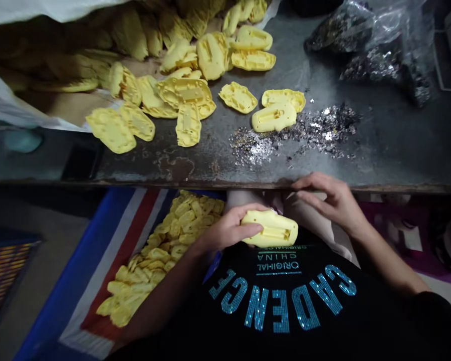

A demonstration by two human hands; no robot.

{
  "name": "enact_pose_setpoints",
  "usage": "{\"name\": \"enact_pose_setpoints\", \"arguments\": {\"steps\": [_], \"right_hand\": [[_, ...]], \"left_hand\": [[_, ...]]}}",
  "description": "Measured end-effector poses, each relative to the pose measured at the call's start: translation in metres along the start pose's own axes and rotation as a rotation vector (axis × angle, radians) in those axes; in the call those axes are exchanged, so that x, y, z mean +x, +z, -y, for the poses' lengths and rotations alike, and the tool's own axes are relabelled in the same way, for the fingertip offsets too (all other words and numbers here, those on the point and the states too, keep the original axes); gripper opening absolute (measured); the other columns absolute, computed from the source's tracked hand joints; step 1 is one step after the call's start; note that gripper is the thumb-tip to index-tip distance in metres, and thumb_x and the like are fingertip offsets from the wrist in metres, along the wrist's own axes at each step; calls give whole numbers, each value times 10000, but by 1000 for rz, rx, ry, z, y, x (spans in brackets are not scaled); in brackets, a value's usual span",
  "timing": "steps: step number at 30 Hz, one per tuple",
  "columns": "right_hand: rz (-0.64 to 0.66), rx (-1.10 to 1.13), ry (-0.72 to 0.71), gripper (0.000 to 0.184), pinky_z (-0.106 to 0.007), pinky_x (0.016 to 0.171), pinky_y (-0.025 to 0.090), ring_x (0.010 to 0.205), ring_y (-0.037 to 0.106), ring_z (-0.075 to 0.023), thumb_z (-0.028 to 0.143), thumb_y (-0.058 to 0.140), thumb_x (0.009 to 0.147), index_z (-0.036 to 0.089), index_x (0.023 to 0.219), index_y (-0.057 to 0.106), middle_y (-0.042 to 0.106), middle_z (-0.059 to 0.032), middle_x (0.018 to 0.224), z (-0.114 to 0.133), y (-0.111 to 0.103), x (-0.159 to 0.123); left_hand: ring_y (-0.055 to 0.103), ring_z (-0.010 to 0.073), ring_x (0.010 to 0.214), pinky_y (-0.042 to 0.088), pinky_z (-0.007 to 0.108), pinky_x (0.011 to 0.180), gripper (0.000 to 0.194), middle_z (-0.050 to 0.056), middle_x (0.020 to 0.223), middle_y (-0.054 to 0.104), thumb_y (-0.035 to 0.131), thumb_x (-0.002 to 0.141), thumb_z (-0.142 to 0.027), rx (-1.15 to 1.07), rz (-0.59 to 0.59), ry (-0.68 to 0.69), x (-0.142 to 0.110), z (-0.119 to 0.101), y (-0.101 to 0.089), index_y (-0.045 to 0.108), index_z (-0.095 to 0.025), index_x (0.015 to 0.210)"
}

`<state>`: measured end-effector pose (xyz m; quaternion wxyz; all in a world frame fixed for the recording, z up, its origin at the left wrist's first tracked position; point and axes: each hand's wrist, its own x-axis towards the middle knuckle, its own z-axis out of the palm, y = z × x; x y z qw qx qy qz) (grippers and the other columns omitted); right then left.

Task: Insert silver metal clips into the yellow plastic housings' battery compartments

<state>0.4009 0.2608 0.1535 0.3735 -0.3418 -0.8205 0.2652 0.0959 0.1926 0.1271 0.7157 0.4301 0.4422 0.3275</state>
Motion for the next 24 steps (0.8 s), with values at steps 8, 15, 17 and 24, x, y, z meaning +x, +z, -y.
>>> {"name": "enact_pose_setpoints", "arguments": {"steps": [8,15,17,24], "right_hand": [[-97,-624,-55,164,-464,866,433,964,690,-296,330,675,1153,291,1090,821,809,-65,998,-41,-10,28],[7,-724,-62,165,-448,887,373,979,629,-295,335,675,1153,264,1089,810,785,-73,1023,-39,7,48],[18,-717,-68,172,-439,876,369,976,632,-290,329,674,1155,261,1070,807,782,-69,1017,-39,4,46],[-65,-751,-36,194,-445,849,386,956,662,-311,347,667,1150,259,1053,809,794,-75,982,-43,-12,32]], "left_hand": [[844,274,848,657,281,510,576,135,1179,852,887,844,-450,-245,-380,180,12,-3,13,674,-182,1307],[829,269,748,568,250,416,599,141,1098,869,922,827,-456,-275,-477,244,17,-6,18,705,-149,1294],[837,271,758,573,247,426,598,144,1101,871,919,832,-457,-275,-486,249,17,-5,17,710,-147,1300],[839,265,711,593,261,436,611,152,1125,877,936,868,-476,-289,-455,253,22,1,19,705,-156,1334]]}}
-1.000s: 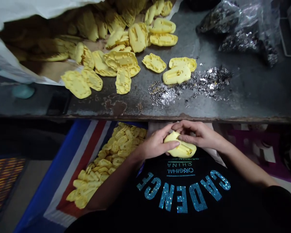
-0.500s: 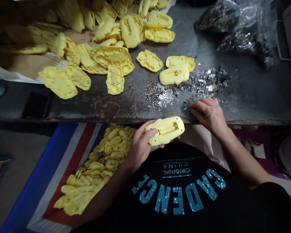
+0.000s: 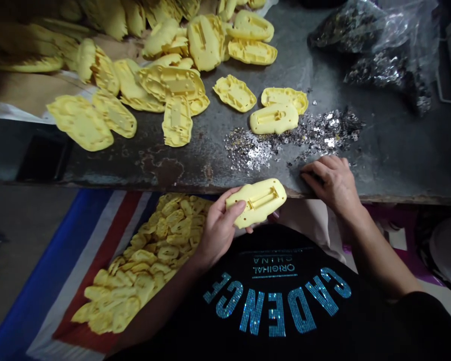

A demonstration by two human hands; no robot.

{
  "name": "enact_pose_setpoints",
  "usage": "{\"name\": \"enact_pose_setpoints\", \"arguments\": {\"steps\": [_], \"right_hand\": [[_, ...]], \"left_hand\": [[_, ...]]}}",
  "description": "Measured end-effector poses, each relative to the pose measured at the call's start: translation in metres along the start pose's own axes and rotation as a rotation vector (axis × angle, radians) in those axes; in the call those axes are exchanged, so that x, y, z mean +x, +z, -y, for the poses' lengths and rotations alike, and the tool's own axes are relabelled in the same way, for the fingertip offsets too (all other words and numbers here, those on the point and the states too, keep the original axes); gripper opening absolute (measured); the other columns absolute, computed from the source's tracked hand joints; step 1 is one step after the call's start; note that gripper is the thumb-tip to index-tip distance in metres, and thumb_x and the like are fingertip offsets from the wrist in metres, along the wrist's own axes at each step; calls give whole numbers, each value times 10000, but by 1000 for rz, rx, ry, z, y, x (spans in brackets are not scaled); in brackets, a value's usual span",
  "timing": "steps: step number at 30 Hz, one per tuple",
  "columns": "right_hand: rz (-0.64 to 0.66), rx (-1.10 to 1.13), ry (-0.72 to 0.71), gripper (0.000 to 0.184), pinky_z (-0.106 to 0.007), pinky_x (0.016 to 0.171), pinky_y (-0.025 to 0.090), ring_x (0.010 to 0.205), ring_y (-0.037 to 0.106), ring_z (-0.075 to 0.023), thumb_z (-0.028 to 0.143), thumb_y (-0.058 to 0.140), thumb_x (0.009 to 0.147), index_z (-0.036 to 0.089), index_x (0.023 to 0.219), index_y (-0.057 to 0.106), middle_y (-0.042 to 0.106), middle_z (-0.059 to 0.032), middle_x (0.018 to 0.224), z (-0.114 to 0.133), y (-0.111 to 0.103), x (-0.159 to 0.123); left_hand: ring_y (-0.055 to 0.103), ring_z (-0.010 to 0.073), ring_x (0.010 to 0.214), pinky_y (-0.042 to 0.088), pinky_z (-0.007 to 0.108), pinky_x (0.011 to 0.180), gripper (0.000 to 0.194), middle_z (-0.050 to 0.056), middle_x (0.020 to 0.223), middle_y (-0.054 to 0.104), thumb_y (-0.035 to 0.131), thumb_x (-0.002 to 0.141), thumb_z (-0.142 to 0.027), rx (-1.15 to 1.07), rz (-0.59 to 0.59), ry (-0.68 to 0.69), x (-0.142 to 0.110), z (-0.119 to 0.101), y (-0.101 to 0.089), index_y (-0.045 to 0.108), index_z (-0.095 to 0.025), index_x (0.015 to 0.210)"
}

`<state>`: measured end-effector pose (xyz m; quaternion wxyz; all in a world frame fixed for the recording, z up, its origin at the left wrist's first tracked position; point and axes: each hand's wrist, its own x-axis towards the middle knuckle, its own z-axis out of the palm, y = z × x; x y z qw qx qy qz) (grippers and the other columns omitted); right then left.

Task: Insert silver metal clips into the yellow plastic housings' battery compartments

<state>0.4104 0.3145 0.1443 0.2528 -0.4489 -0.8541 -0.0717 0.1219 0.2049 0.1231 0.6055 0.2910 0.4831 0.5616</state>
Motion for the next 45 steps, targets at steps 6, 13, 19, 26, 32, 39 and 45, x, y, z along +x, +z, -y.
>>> {"name": "enact_pose_setpoints", "arguments": {"steps": [6,13,19,26,32,39,45], "right_hand": [[-30,389,53,84,-434,864,502,914,763,-260,300,747,1097,274,1049,811,850,-31,975,13,-15,4],[-20,807,38,70,-385,803,597,880,799,-218,269,876,1043,321,1082,851,867,11,990,41,-41,1],[8,753,-116,135,-425,824,616,872,791,-237,209,868,1041,323,1108,837,854,-6,994,57,-58,-1],[-93,367,-2,97,-454,813,587,903,758,-269,228,754,1103,320,1099,782,819,-28,968,41,-50,-18],[86,-14,49,229,-461,885,461,996,664,-305,324,609,1179,276,1074,806,811,-82,1002,27,-3,-6],[-11,91,61,235,-434,912,444,1024,700,-279,344,625,1193,262,1254,837,848,-75,1087,8,-8,-23],[-170,14,369,171,-476,953,466,1050,741,-325,358,701,1116,282,1089,851,855,-72,1058,-52,-39,-59]], "left_hand": [[838,244,719,612,250,459,633,139,1146,874,935,908,-508,-7,6,19,-1,2,1,696,-167,1385],[871,220,791,684,242,552,603,133,1283,862,851,1037,-514,3,167,93,-4,5,4,653,-214,1521],[871,225,733,637,220,510,653,117,1177,868,816,1044,-581,8,230,96,-10,-5,19,634,-199,1541],[830,223,654,654,275,518,576,90,1036,882,846,1017,-541,15,126,90,-20,-7,19,712,-202,1462],[804,222,615,609,278,477,515,110,1087,893,840,990,-481,19,2,76,-11,-1,6,709,-188,1393],[795,219,651,654,308,532,480,80,1091,892,878,986,-475,17,3,22,-10,-1,3,757,-208,1366],[818,254,717,642,299,515,503,67,1042,891,919,953,-467,14,5,-13,-5,-2,12,770,-227,1369]]}}
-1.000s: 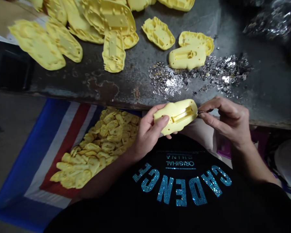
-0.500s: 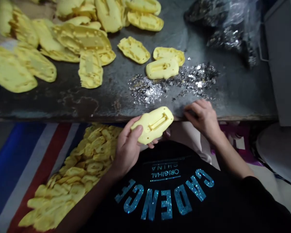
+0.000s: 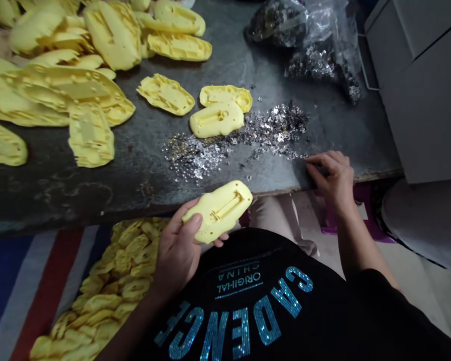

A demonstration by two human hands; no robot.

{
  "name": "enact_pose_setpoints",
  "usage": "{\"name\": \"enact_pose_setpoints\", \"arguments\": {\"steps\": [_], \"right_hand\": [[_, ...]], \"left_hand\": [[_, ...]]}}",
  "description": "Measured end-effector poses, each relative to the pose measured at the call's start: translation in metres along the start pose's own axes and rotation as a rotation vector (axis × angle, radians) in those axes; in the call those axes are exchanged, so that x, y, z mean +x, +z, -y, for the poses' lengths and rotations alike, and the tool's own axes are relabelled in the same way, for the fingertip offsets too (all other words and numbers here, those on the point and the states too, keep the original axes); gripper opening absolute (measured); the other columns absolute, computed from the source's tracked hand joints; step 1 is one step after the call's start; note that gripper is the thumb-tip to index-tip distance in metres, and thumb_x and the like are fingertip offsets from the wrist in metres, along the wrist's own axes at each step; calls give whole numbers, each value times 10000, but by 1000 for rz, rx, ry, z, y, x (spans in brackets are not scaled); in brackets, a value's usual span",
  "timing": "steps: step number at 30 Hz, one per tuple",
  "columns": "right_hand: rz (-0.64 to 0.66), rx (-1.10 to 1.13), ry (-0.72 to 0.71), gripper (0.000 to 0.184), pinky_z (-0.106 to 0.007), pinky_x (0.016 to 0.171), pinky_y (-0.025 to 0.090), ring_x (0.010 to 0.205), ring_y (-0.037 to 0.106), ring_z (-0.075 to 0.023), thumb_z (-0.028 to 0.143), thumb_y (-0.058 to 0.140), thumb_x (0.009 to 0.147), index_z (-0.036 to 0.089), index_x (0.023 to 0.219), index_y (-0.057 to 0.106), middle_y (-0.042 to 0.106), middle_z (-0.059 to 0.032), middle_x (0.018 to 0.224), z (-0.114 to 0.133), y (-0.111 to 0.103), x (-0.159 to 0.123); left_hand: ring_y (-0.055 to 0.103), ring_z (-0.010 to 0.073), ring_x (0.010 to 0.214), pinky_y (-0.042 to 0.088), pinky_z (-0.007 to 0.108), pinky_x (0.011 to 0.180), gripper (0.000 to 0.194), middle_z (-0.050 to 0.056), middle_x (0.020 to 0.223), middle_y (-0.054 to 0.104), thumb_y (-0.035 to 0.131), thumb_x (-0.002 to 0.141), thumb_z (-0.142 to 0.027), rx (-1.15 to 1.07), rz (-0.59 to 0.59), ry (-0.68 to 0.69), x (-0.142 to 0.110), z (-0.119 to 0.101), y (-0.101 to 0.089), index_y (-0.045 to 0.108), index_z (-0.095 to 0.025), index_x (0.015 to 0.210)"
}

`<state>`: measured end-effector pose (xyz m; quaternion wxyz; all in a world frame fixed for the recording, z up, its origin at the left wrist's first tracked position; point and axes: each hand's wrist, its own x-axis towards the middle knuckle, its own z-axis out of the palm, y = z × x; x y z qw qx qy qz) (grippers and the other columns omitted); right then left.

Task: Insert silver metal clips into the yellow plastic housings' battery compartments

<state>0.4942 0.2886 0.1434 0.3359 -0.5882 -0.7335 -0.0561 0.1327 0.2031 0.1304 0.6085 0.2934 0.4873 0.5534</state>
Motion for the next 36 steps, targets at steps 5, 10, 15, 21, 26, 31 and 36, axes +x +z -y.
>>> {"name": "enact_pose_setpoints", "arguments": {"steps": [5,10,15,21,26,31,36], "right_hand": [[-12,-56,25,177,-529,998,499,1157,735,-365,365,706,1087,305,1146,862,840,-95,1160,-12,1,12],[4,-46,63,211,-540,1023,506,1178,718,-367,342,693,1072,298,1198,856,836,-100,1196,-19,1,21],[123,-33,5,216,-528,1012,488,1176,720,-366,330,673,1096,290,1174,871,832,-106,1175,-21,0,31],[181,1,-47,174,-490,978,465,1081,702,-338,368,705,1082,275,1041,845,814,-83,1048,-11,-6,24],[182,40,-42,164,-502,968,487,1089,718,-346,372,712,1068,282,1094,846,817,-92,1114,-10,-5,18],[141,188,-102,128,-508,942,534,995,767,-325,359,749,1082,281,1048,845,840,-72,1022,13,-14,8],[139,492,-251,40,-481,821,571,828,777,-268,320,830,1070,345,1101,832,870,-11,989,65,-28,-8]], "left_hand": [[869,300,823,676,304,548,483,64,1032,891,907,957,-430,15,6,-6,0,-2,8,777,-224,1373],[868,259,792,706,306,564,430,54,1109,904,930,937,-395,41,-23,-1,-1,-3,8,792,-247,1316],[886,274,843,712,299,594,414,52,1111,901,874,990,-381,61,-8,-48,-2,-5,11,765,-244,1366],[878,284,807,663,286,545,479,87,1090,903,904,979,-424,56,31,-16,-2,-7,19,749,-206,1376],[827,263,643,645,330,480,507,87,1070,900,934,934,-487,45,87,4,-1,-5,25,749,-221,1324],[768,225,545,597,291,418,539,88,931,867,926,924,-499,47,98,40,-6,-6,35,746,-176,1316],[821,237,621,608,270,442,539,112,1030,867,842,1027,-502,67,176,80,-11,-3,33,748,-177,1447]]}}
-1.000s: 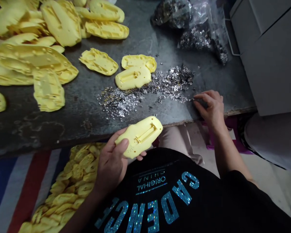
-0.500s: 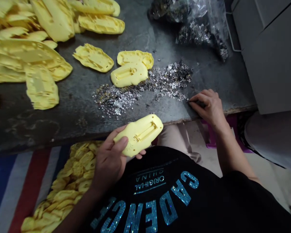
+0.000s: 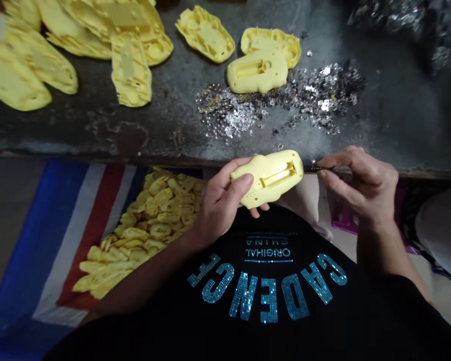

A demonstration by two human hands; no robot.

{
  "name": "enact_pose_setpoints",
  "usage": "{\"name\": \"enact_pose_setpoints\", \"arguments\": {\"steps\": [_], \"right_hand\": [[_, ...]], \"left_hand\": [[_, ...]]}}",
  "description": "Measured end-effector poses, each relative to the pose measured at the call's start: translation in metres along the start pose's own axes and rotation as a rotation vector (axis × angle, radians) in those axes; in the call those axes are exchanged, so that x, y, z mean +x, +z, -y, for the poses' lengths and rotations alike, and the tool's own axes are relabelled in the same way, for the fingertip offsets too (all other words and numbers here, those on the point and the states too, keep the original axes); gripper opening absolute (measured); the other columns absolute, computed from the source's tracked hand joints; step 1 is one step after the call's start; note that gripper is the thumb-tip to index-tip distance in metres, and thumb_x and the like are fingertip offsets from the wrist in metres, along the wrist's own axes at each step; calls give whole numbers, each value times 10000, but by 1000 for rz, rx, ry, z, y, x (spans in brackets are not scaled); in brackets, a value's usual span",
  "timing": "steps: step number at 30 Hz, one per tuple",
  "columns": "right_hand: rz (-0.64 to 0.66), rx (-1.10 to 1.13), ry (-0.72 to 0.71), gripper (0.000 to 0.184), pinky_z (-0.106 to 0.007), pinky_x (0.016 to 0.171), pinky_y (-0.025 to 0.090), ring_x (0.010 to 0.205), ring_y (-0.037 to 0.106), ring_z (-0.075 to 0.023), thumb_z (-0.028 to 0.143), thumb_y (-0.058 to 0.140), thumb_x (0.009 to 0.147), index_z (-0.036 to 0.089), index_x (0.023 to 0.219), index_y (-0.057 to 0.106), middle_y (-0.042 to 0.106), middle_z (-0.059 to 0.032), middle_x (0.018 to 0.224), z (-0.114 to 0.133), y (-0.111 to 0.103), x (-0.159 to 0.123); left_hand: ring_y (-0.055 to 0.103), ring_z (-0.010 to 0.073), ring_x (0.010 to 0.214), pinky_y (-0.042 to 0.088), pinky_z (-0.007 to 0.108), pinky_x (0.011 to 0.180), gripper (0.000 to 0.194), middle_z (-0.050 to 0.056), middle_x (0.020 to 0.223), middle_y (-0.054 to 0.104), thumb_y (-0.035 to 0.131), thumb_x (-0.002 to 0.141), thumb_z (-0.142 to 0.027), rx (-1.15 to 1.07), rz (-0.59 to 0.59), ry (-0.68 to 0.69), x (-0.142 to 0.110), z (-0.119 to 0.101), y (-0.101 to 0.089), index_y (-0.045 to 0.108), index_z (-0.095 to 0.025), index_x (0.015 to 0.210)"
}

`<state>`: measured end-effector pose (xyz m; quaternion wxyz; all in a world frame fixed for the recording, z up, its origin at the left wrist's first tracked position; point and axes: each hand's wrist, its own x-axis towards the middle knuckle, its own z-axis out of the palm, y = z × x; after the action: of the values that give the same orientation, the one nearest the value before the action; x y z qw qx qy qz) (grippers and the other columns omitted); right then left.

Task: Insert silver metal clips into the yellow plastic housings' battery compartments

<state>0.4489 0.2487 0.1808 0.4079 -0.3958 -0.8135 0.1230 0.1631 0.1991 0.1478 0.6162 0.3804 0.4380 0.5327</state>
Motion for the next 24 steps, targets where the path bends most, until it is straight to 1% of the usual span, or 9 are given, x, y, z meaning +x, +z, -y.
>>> {"name": "enact_pose_setpoints", "arguments": {"steps": [2,5,9,14,18,24], "right_hand": [[15,50,-53,111,-479,792,577,824,782,-266,264,837,1060,357,1120,824,874,-7,994,15,6,2],[33,1,-129,152,-478,797,582,819,775,-264,217,824,1061,346,1140,813,863,-18,975,27,12,7],[73,-139,-195,176,-474,815,594,831,769,-268,193,798,1074,338,1173,802,858,-33,974,34,13,10],[38,-270,-309,222,-429,772,591,827,781,-245,124,832,1038,293,1177,792,880,-27,1012,42,13,11],[35,-357,-336,212,-420,798,604,852,775,-240,129,816,1051,289,1185,779,874,-28,1024,47,15,12],[46,-448,-382,302,-399,812,609,865,740,-227,96,810,1047,283,1262,714,853,-27,1035,54,16,13]], "left_hand": [[827,241,625,608,263,436,554,108,1029,866,842,1035,-506,5,23,22,-3,1,-2,743,-169,1463],[840,246,634,614,254,438,548,116,1072,874,842,1046,-490,3,33,33,-8,1,-5,745,-158,1471],[852,241,652,629,242,454,524,132,1149,887,816,1075,-498,-9,45,57,-13,2,-10,750,-168,1477],[854,209,687,670,228,518,492,125,1197,892,771,1115,-490,-29,129,81,-15,8,-16,728,-196,1508],[854,190,695,678,212,529,465,96,1172,882,758,1131,-489,-52,143,84,-16,9,-16,733,-224,1512],[864,197,709,703,229,549,466,84,1162,875,773,1129,-477,-60,138,100,-17,8,-13,739,-235,1526]]}}
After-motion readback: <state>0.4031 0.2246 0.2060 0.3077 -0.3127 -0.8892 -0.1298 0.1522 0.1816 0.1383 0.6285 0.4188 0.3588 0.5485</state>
